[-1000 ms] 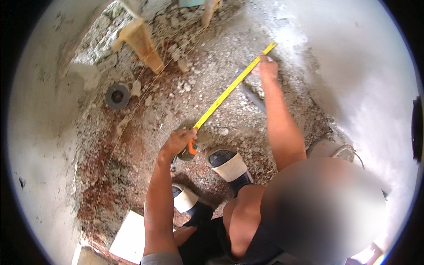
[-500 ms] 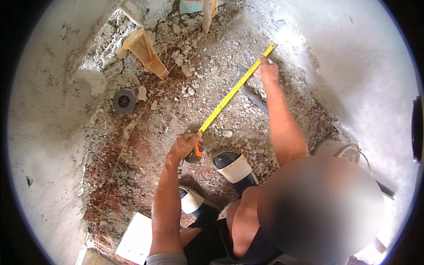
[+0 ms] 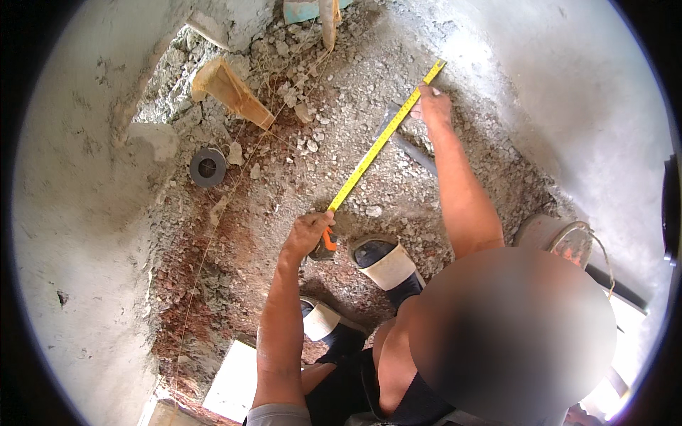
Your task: The person measures the floor with a tape measure, then uses a hammer to break up debris and level the surface. They also move buckets and a blue cloth to clear the workspace.
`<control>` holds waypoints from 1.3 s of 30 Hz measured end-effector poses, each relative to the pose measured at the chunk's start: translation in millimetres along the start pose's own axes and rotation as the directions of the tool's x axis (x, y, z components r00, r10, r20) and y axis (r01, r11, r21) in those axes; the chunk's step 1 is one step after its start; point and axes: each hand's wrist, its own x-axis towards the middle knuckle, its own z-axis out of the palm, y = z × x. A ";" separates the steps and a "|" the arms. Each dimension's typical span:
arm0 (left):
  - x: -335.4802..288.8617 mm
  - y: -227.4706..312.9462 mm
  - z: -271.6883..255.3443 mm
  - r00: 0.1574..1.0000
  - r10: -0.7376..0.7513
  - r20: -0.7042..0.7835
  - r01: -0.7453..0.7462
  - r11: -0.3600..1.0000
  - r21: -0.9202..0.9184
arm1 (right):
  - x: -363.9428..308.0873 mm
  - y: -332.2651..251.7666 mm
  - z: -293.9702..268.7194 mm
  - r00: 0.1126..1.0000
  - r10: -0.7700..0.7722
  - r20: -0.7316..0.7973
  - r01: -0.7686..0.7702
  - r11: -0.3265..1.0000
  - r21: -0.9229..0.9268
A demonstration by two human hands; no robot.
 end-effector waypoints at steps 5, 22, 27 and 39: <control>0.8 -2.0 0.9 0.998 0.056 -0.009 -0.056 0.997 -0.045 | -2.1 1.6 0.0 1.000 -0.009 0.013 0.009 1.000 -0.008; 0.2 -3.6 5.1 0.995 0.089 -0.048 -0.091 0.995 -0.035 | -0.1 12.7 1.8 0.999 -0.034 0.035 0.032 0.998 0.052; -3.2 -1.9 2.8 0.998 0.048 -0.034 -0.049 0.998 -0.030 | -1.5 11.3 2.2 0.997 -0.044 0.057 0.042 0.998 0.040; -2.8 -1.1 2.3 1.000 0.000 -0.025 0.001 0.999 0.040 | -2.8 9.7 0.6 0.997 -0.028 0.070 0.026 0.999 0.018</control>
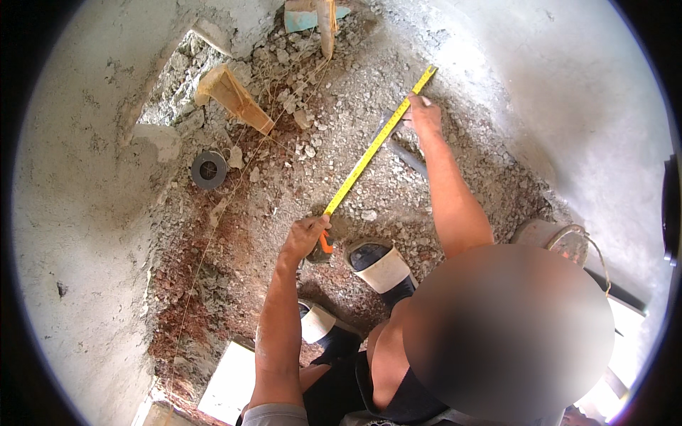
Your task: The person measures the floor with a tape measure, then uses a hammer to break up debris and level the surface. They also move buckets and a blue cloth to clear the workspace.
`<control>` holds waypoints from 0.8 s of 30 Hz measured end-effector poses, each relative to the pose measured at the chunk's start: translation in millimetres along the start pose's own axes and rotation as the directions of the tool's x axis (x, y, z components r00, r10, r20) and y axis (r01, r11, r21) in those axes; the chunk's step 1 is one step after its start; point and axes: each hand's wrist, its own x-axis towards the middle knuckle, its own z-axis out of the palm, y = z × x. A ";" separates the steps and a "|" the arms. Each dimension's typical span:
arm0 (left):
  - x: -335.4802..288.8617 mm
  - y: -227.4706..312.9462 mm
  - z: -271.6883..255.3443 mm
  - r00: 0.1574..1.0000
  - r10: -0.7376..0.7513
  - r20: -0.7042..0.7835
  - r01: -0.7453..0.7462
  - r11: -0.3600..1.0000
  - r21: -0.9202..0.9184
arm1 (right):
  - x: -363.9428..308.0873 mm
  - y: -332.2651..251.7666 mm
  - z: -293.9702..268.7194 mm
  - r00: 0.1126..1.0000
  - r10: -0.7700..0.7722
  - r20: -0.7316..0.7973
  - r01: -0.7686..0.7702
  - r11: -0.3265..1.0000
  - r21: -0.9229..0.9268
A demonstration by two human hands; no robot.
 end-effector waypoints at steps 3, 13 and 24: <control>-0.2 -1.7 -0.3 1.000 0.022 -0.007 -0.022 1.000 0.003 | 0.3 0.1 -0.6 1.000 -0.005 0.002 0.005 1.000 -0.024; 1.8 -7.3 -1.4 1.000 0.015 0.012 -0.015 1.000 -0.002 | -5.8 -2.4 1.4 1.000 -0.004 -0.017 0.004 1.000 -0.007; 1.2 -5.9 -2.4 0.999 0.051 0.002 -0.051 0.999 -0.019 | 1.6 1.6 4.7 0.995 -0.089 -0.054 0.084 0.992 -0.092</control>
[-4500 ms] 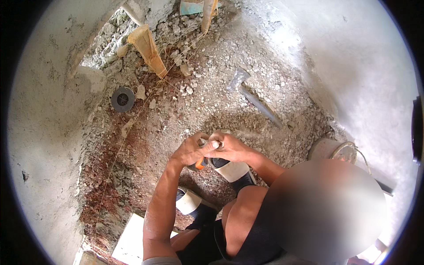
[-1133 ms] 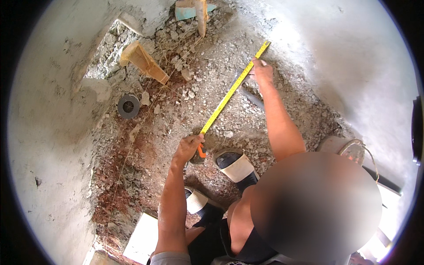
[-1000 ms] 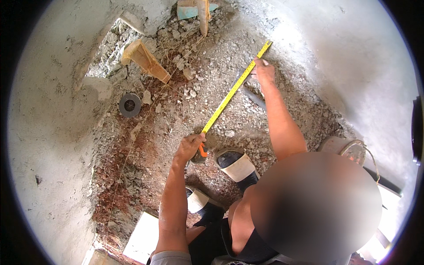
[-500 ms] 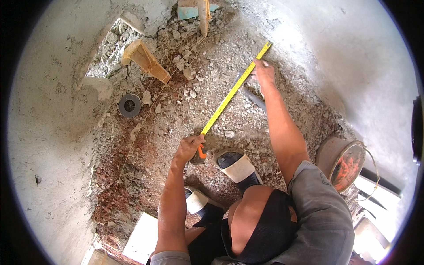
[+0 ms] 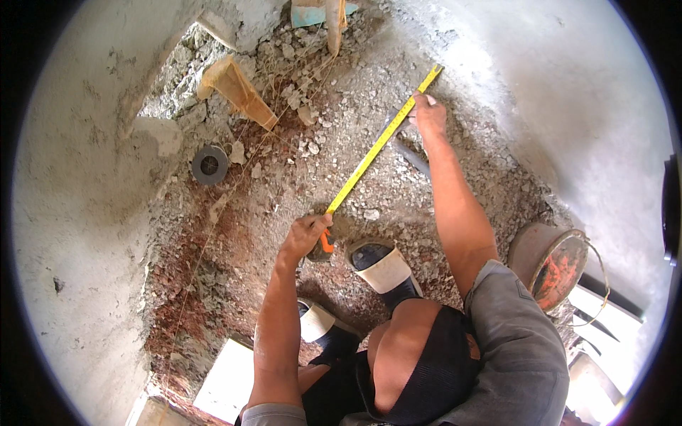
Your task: The person measures the floor with a tape measure, then uses a hammer to break up debris and level the surface. They also move buckets and a blue cloth to clear the workspace.
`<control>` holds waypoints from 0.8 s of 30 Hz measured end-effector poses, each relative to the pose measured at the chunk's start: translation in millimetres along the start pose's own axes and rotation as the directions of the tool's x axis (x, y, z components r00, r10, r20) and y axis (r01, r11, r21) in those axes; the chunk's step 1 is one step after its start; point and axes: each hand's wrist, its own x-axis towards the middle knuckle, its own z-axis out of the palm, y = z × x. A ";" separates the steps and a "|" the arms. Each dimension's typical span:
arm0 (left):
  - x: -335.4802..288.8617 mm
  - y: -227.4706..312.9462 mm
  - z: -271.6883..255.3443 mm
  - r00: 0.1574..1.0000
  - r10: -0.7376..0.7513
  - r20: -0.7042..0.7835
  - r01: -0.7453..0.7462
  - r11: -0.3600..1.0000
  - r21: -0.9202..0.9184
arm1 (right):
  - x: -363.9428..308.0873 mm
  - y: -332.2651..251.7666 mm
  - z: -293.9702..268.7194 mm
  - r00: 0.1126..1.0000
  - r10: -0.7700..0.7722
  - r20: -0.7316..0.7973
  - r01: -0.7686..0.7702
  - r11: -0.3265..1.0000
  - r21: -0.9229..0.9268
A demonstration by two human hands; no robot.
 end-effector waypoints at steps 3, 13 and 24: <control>-0.2 0.8 0.7 1.000 -0.016 -0.004 0.016 1.000 -0.023 | 2.9 1.1 3.2 0.999 -0.038 -0.003 0.038 0.999 0.038; 6.1 -8.8 -0.4 0.998 0.066 0.017 -0.065 0.996 -0.068 | 5.6 2.5 6.9 0.996 -0.065 -0.062 0.068 0.997 0.045; 6.8 -10.4 -2.0 0.999 0.048 0.019 -0.048 0.998 -0.032 | 2.6 10.0 8.4 0.995 -0.076 -0.062 0.079 0.996 0.047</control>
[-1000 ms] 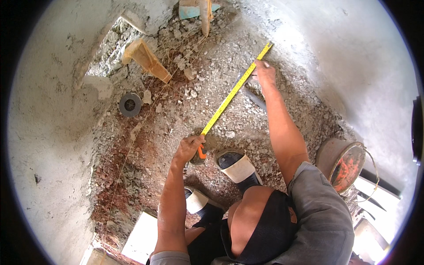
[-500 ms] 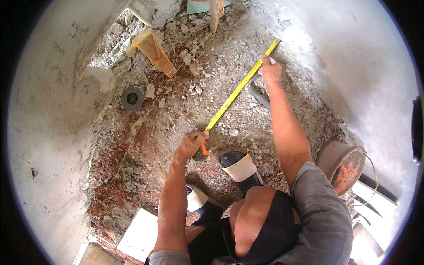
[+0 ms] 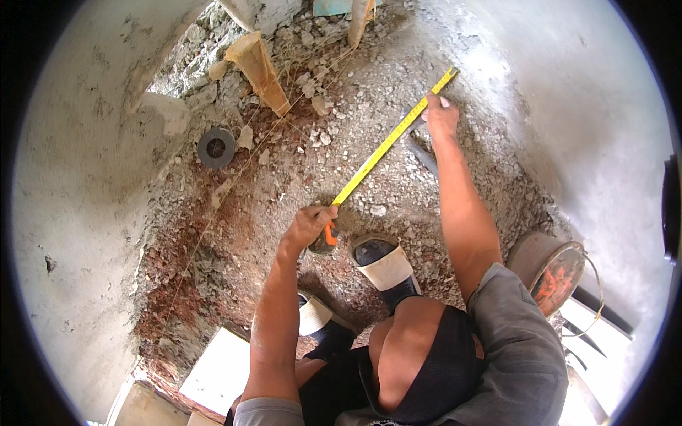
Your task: The person measures the floor with a tape measure, then uses a hammer to break up debris and level the surface. They also move buckets and a blue cloth to clear the workspace.
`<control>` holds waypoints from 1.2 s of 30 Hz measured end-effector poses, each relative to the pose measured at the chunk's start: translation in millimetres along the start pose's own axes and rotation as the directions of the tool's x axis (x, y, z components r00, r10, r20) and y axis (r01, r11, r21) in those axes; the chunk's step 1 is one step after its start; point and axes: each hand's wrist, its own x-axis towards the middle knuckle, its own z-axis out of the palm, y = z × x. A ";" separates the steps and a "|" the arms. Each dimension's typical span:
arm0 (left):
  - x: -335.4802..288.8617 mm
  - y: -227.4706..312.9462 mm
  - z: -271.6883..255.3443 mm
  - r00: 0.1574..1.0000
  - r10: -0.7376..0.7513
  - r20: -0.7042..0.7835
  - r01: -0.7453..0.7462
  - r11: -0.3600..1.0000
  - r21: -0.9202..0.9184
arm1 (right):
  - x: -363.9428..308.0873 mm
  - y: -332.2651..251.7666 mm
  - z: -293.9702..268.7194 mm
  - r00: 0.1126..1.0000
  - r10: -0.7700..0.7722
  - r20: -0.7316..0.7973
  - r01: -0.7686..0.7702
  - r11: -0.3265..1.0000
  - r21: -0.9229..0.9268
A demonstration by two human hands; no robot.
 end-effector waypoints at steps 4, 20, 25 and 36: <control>1.4 -0.9 0.1 1.000 0.015 0.009 -0.015 0.999 -0.034 | -2.0 2.7 -0.1 1.000 0.004 0.000 -0.004 0.999 -0.032; 0.9 1.7 1.2 0.999 -0.039 0.004 0.039 0.999 -0.010 | -2.8 11.5 -0.3 1.000 -0.017 0.000 0.017 0.993 -0.116; 2.0 -0.1 1.6 1.000 -0.020 -0.004 0.020 1.000 -0.024 | -2.3 12.5 -1.8 1.000 -0.027 -0.008 0.025 0.987 -0.156; -0.1 3.7 1.8 0.999 -0.041 -0.009 0.041 0.999 0.006 | 6.9 0.8 -8.0 0.992 -0.079 -0.096 0.075 0.996 -0.047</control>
